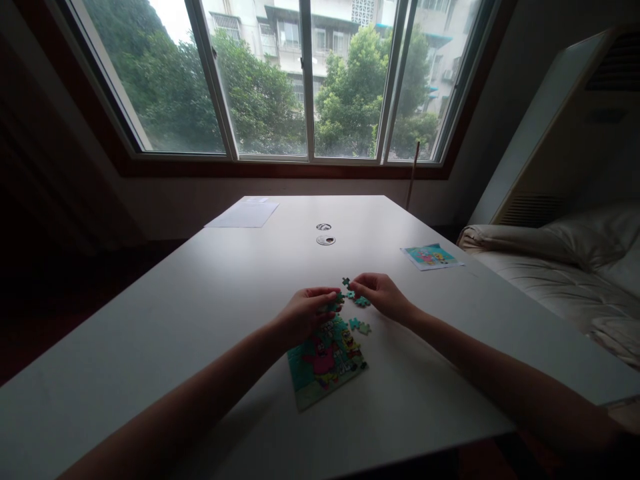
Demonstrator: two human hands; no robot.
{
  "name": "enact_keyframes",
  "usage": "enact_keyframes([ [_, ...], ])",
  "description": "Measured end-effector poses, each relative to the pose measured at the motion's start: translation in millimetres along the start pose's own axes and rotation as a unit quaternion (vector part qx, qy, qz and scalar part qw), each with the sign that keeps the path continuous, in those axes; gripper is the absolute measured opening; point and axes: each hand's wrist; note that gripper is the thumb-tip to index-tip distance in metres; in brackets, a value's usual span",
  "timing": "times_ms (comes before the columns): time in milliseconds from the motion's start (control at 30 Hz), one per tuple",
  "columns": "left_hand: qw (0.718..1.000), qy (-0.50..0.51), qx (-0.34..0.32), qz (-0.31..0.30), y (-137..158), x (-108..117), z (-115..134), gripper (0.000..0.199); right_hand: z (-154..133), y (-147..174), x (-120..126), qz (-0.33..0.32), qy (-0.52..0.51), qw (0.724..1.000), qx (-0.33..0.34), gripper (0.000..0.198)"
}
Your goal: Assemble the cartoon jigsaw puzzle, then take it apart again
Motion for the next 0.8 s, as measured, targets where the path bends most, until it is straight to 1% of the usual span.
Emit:
enact_keyframes([
  [100,1.000,0.015,0.015,0.009,0,-1,1,0.013,0,1,2,0.017,0.110,0.993,0.031,0.026],
  [167,1.000,0.021,0.020,0.008,0,-1,3,0.015,-2,4,1,0.021,0.155,0.986,0.051,0.026],
  [300,0.999,0.030,0.022,0.000,2,-3,5,0.019,-8,7,-4,0.007,0.154,0.986,0.064,0.027],
  [367,0.999,0.034,0.022,-0.004,2,-3,5,0.022,-8,6,-4,0.021,0.148,0.986,0.070,0.024],
  [467,0.999,0.042,0.020,-0.010,2,-3,3,0.025,-6,5,-2,0.042,0.142,0.988,0.054,0.023],
  [533,0.998,0.049,0.018,-0.018,2,-2,2,0.026,-4,4,0,0.051,0.156,0.985,0.050,0.024],
  [567,0.998,0.053,0.016,-0.023,3,-2,2,0.027,-4,5,1,0.056,0.167,0.983,0.058,0.024],
  [633,0.997,0.059,0.013,-0.037,3,-3,3,0.028,-4,6,0,0.058,0.183,0.977,0.094,0.027],
  [700,0.997,0.063,0.009,-0.052,4,-3,3,0.030,-7,9,-2,0.045,0.185,0.972,0.135,0.030],
  [800,0.996,0.064,-0.002,-0.064,4,-4,2,0.031,-11,12,-6,0.022,0.179,0.970,0.165,0.024],
])
Point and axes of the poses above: each hand's wrist, its own y-axis away from the middle knuckle, its own x-axis out of the back of the hand, z = x × y, and after that the axes turned 4 degrees about -x, right-handed
